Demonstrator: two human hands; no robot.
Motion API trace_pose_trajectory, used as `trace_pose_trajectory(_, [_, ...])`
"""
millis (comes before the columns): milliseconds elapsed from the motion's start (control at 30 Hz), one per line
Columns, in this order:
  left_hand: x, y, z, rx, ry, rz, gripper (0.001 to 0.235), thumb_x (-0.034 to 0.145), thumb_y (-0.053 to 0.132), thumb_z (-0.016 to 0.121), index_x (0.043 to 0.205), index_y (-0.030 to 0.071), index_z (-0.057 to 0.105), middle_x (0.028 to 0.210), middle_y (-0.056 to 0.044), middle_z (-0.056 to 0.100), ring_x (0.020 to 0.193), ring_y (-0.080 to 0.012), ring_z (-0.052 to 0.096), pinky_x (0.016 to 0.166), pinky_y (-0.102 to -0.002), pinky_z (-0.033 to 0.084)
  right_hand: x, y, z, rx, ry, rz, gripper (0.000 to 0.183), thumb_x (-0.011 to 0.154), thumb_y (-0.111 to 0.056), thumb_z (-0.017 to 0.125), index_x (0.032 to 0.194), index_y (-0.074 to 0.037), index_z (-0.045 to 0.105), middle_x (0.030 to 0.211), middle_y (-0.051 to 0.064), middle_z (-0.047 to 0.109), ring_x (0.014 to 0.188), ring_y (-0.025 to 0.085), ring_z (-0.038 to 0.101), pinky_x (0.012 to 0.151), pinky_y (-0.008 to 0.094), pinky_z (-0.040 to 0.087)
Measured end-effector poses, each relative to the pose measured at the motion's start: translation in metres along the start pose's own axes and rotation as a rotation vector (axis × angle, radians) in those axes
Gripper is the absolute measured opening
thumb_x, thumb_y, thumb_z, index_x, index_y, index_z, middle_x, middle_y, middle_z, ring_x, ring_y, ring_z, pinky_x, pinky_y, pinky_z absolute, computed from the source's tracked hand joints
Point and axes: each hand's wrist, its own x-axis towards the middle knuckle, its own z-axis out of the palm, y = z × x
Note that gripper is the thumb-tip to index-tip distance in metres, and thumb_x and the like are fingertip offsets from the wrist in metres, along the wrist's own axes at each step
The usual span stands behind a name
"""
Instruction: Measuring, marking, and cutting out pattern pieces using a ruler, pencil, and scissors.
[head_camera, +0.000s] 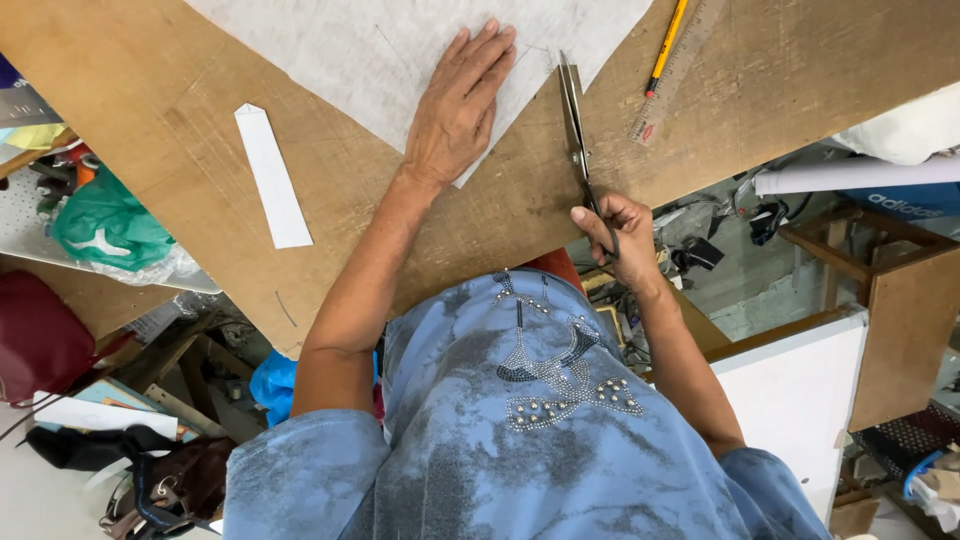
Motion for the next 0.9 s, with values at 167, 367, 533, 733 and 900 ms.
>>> trace_pose_trajectory(167, [0.0,0.0,0.001,0.006,0.008,-0.005,0.047,0.112,-0.021,0.059,0.156,-0.007,0.054,0.163,-0.02,0.051,0.157,-0.0377,0.043,0.136,-0.056,0.035,0.0,-0.008,0.004,-0.075,0.001,-0.018,0.051,0.1,-0.026,0.08,0.068,-0.02,0.041,0.048,-0.002,0.05,0.036,0.005,0.045,0.037,0.02,0.032])
trace_pose_trajectory(367, [-0.002,-0.001,0.002,0.034,-0.004,0.001,0.046,0.112,-0.02,0.057,0.156,-0.008,0.052,0.164,-0.021,0.05,0.157,-0.0388,0.043,0.136,-0.056,0.034,0.001,-0.012,0.006,-0.13,0.029,0.024,0.052,0.098,-0.029,0.082,0.067,-0.02,0.04,0.047,-0.002,0.049,0.037,0.005,0.044,0.038,0.021,0.033])
trace_pose_trajectory(533, [-0.001,-0.002,0.002,0.05,-0.021,-0.005,0.05,0.111,-0.022,0.061,0.158,-0.007,0.051,0.165,-0.019,0.049,0.158,-0.0368,0.043,0.137,-0.054,0.033,0.001,-0.014,0.011,-0.081,0.028,0.009,0.052,0.099,-0.027,0.08,0.068,-0.02,0.039,0.047,-0.001,0.047,0.034,0.006,0.041,0.034,0.022,0.029])
trace_pose_trajectory(733, [-0.003,-0.003,0.004,0.05,-0.024,-0.01,0.048,0.113,-0.02,0.06,0.158,-0.006,0.05,0.166,-0.019,0.047,0.159,-0.0368,0.041,0.138,-0.055,0.033,0.003,-0.013,0.011,-0.124,0.042,0.004,0.05,0.099,-0.027,0.081,0.069,-0.02,0.042,0.047,-0.002,0.048,0.036,0.004,0.044,0.036,0.02,0.033])
trace_pose_trajectory(900, [-0.003,-0.002,0.003,0.067,-0.029,-0.011,0.048,0.113,-0.021,0.061,0.158,-0.007,0.051,0.166,-0.018,0.047,0.159,-0.0359,0.041,0.138,-0.054,0.033,0.002,-0.016,0.013,-0.131,0.041,0.0,0.05,0.1,-0.027,0.081,0.069,-0.02,0.042,0.047,-0.002,0.048,0.036,0.004,0.043,0.036,0.021,0.032])
